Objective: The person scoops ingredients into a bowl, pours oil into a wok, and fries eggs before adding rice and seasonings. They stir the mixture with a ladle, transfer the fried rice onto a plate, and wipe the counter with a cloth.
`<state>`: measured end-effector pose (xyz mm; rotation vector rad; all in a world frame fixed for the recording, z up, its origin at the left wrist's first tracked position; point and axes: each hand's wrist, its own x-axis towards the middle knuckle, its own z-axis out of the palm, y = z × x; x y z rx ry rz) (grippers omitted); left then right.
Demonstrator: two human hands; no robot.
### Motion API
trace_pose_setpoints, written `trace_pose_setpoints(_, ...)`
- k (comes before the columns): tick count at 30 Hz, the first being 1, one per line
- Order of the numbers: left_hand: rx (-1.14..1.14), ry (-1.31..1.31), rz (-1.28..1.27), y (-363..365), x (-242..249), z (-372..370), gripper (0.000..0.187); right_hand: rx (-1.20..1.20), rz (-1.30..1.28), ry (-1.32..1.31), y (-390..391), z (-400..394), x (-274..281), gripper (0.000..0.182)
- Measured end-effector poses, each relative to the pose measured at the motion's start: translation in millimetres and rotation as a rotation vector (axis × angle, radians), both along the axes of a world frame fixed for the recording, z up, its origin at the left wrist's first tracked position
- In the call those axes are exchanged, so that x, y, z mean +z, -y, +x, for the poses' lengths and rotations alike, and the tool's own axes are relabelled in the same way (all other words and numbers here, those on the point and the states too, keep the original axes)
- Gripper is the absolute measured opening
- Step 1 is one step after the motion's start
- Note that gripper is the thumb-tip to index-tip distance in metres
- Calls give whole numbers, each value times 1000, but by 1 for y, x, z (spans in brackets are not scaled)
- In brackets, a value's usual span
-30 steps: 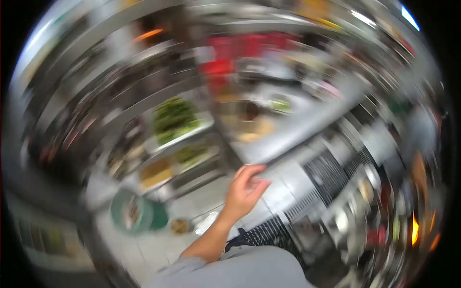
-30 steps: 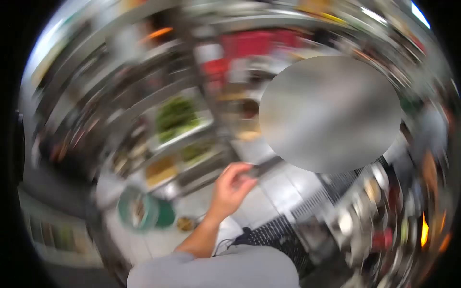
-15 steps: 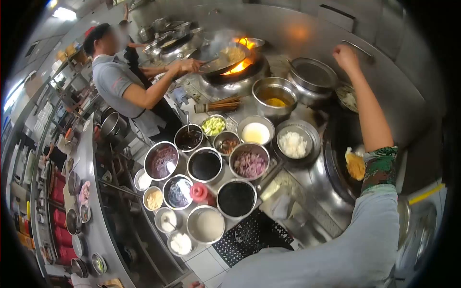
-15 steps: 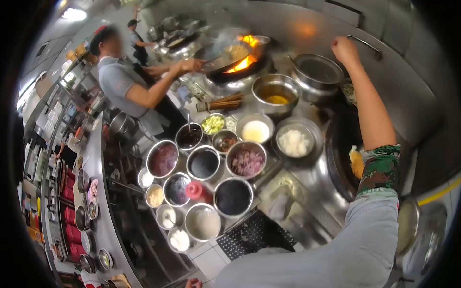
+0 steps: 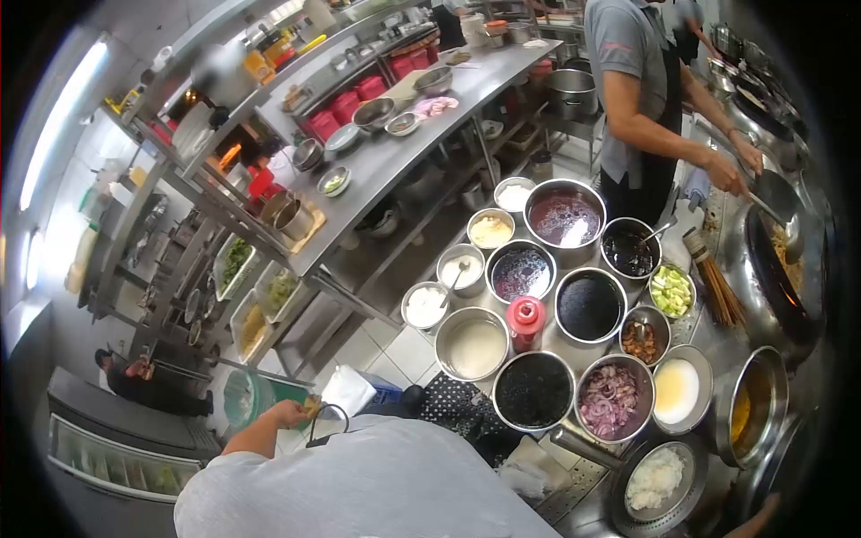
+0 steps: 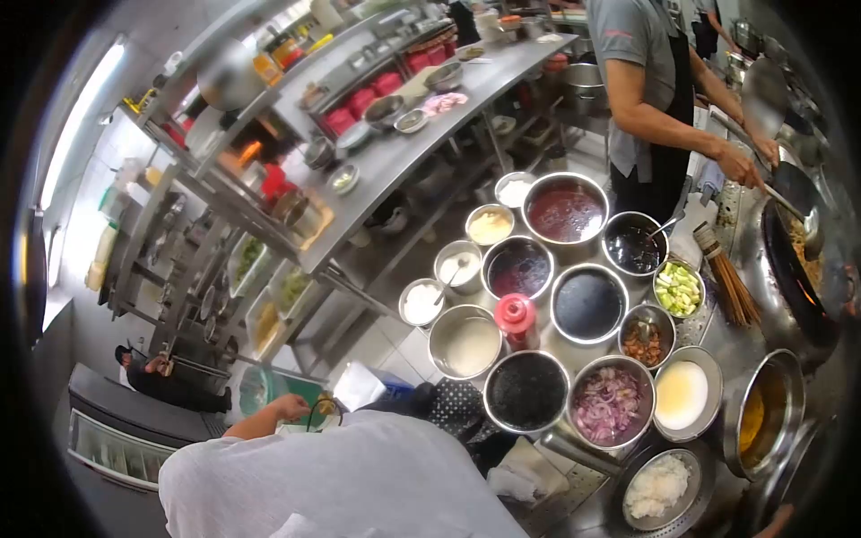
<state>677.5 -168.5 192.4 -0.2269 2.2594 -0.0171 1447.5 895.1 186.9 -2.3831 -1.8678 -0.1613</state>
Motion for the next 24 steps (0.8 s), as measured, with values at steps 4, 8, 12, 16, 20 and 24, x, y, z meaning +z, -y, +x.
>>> trace_pose_setpoints(4, -12, -24, 26, 0, 14, 3, 42, -11, -23, -34, 4, -12, -25, 32)
trace_pose_setpoints(8, 32, -48, 36, -5, 17, -5, 42, 19, -12, -38, 12, -34, -18, 32)
trace_pose_setpoints(12, -111, 47, 45, -30, 23, -27, 44, 60, 32, -35, 31, -60, 8, 32)
trace_pose_setpoints(16, -306, -129, 80, -24, -29, -81, 48, 142, 153, -51, 65, -110, 78, 33)
trace_pose_setpoints(20, -411, -316, 235, -66, -19, -129, 47, 298, 362, -42, 127, -190, 205, 33)
trace_pose_setpoints(24, -563, -535, 414, -63, -29, -196, 42, 577, 633, 7, 212, -302, 341, 33)
